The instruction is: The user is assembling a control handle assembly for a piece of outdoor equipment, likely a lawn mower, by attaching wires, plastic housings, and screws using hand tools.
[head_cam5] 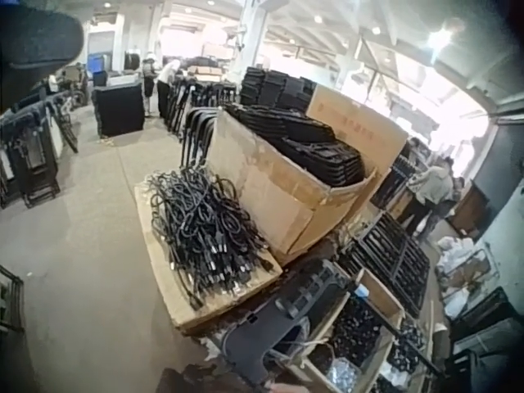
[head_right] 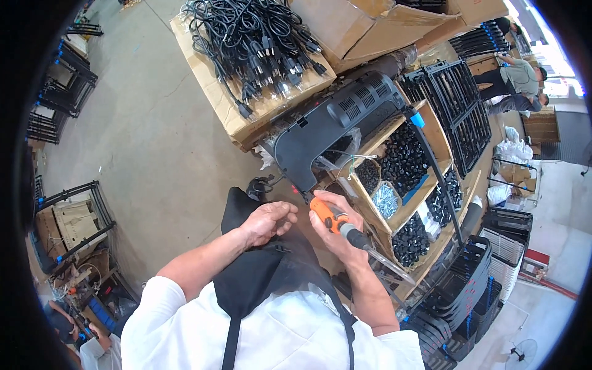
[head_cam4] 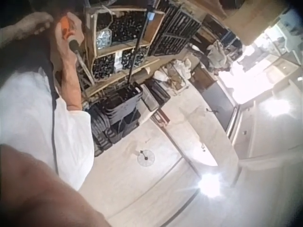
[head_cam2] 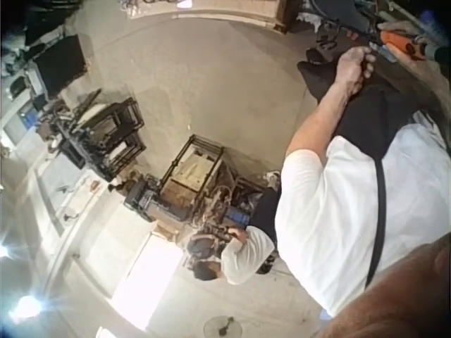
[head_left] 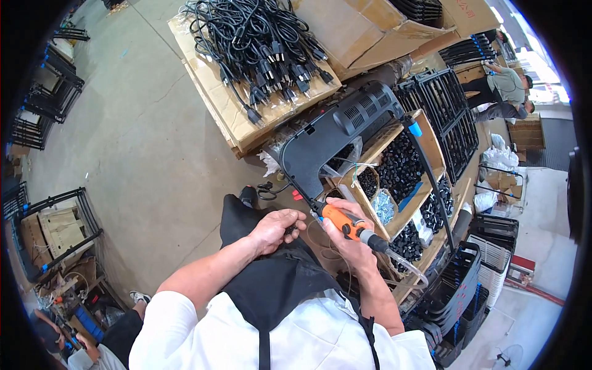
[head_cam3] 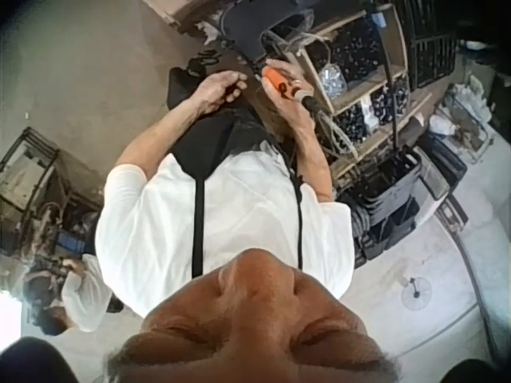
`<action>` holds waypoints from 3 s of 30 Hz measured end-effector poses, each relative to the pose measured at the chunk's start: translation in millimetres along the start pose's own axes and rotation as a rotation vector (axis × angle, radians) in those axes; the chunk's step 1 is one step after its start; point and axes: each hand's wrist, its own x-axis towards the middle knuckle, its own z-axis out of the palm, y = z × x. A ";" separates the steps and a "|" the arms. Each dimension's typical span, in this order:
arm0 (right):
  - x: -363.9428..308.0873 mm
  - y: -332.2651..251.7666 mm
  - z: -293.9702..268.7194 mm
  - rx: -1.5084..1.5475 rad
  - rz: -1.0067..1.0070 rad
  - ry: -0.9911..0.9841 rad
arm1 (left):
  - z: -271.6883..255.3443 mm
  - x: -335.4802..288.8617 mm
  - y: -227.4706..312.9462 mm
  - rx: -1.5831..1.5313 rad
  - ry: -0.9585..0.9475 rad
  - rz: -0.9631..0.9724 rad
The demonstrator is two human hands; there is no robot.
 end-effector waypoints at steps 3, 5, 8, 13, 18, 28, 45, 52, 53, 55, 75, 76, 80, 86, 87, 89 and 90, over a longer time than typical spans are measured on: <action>5.7 2.9 1.3 -0.037 -0.080 -0.051 | 0.0 3.1 7.3 0.031 -0.088 0.038; 8.2 1.1 0.7 -0.051 -0.089 -0.062 | -1.4 5.8 8.4 0.043 -0.096 0.066; 10.2 2.2 -0.9 -0.078 -0.107 -0.061 | -2.0 10.9 8.0 0.102 -0.020 0.062; 10.4 2.9 -0.1 -0.100 -0.132 -0.067 | -0.5 11.3 11.3 -0.072 -0.036 0.030; 12.5 8.9 1.0 -0.044 -0.109 -0.069 | -2.4 20.2 7.0 -0.135 -0.049 -0.016; 15.5 -8.4 1.3 -0.128 -0.113 -0.074 | 6.3 32.1 4.6 -0.180 0.084 -0.022; 18.7 -23.5 7.3 0.148 -0.170 -0.071 | 10.5 33.4 26.5 -0.553 -0.156 -0.013; 46.2 -16.1 27.1 0.131 -0.171 -0.029 | 19.7 21.9 34.8 -0.416 -0.048 0.004; 49.6 -17.5 29.9 0.101 -0.157 -0.061 | 13.2 24.2 30.2 -0.346 -0.075 0.009; 54.6 -20.7 37.3 0.071 -0.157 -0.071 | 9.6 20.9 28.5 -0.245 -0.079 0.003; 75.0 -26.1 40.0 -0.108 -0.211 -0.181 | -14.7 9.5 49.6 -0.019 -0.161 0.062; 75.5 -35.2 40.7 -0.090 -0.152 -0.172 | -17.4 11.6 49.5 0.008 -0.181 0.094; 67.1 -43.1 28.4 0.024 -0.121 -0.088 | -19.0 19.1 55.3 -0.016 -0.180 0.073; 73.4 -49.7 0.7 0.172 -0.174 0.000 | 3.5 26.5 90.9 -0.216 -0.140 0.007; 74.5 -51.9 -2.2 0.211 -0.151 0.019 | 6.1 29.8 94.9 -0.226 -0.156 0.025; 76.7 -50.3 -6.0 0.269 -0.147 0.045 | 8.4 38.2 99.7 -0.232 -0.177 0.066; 77.2 -49.3 -7.6 0.269 -0.146 0.053 | 9.3 42.3 101.7 -0.227 -0.180 0.061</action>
